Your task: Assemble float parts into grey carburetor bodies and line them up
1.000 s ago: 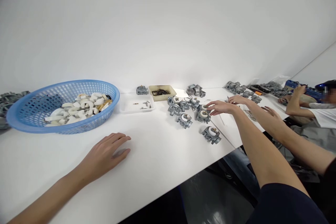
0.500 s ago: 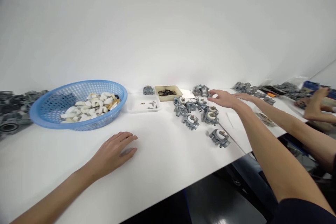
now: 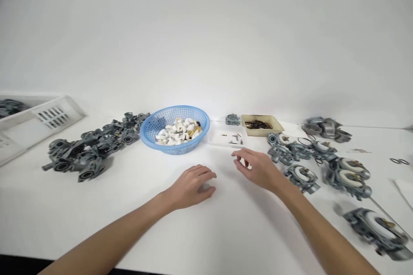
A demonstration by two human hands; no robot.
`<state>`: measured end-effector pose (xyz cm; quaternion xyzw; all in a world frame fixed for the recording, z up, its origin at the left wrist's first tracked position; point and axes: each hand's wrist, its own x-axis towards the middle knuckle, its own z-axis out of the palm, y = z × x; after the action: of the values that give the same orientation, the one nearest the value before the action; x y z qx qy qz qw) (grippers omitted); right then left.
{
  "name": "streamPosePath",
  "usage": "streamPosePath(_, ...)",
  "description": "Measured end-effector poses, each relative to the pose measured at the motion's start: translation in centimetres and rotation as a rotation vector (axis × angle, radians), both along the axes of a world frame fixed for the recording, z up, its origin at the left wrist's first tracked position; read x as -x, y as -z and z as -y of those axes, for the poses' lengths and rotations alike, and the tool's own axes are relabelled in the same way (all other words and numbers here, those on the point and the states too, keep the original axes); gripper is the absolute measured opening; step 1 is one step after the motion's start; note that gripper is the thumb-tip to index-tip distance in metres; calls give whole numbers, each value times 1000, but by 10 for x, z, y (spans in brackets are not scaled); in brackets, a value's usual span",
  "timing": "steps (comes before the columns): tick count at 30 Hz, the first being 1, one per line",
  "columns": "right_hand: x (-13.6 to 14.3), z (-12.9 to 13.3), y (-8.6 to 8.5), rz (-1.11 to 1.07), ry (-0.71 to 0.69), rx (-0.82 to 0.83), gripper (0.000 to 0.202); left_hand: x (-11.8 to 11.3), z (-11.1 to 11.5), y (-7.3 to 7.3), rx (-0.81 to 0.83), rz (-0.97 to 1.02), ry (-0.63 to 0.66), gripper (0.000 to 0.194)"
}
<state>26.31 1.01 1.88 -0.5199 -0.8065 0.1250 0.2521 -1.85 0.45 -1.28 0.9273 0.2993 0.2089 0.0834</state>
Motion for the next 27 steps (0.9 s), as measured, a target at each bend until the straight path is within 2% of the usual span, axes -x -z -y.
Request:
streamPosePath(3, 13, -4, 33, -32, -47, 41, 31, 0, 1, 2, -11, -17, -4, 27)
streamPosePath(6, 14, 1, 45, -40, -79, 71, 31, 0, 3, -2, -22, -29, 1, 27)
streamPosePath(8, 14, 7, 44, -5, -99, 77, 31, 1, 5, -14, -34, -25, 14, 24)
streamPosePath(11, 16, 16, 35, 97, -130, 79, 32, 15, 8, -49, -85, 27, 10, 24)
streamPosePath(13, 20, 20, 29, 155, -146, 76, 33, 38, 11, -77, -208, 165, -95, 21)
streamPosePath(14, 21, 22, 26, 176, -157, 73, 33, 53, 12, -89, -250, 243, -187, 21)
streamPosePath(16, 24, 25, 23, 204, -188, 66, 31, 88, 14, -106, -313, 327, -437, 21)
streamPosePath(17, 24, 26, 22, 213, -203, 62, 29, 108, 16, -109, -328, 323, -588, 21)
streamPosePath(19, 23, 28, 23, 227, -225, 50, 26, 149, 19, -107, -310, 266, -887, 23)
streamPosePath(21, 23, 30, 24, 249, -238, 32, 25, 189, 23, -95, -267, 157, -1081, 33)
streamPosePath(24, 23, 33, 25, 290, -261, 3, 25, 241, 27, -73, -191, 121, -1328, 51)
streamPosePath(27, 24, 37, 24, 303, -287, -6, 25, 276, 30, -55, -150, 160, -1465, 66)
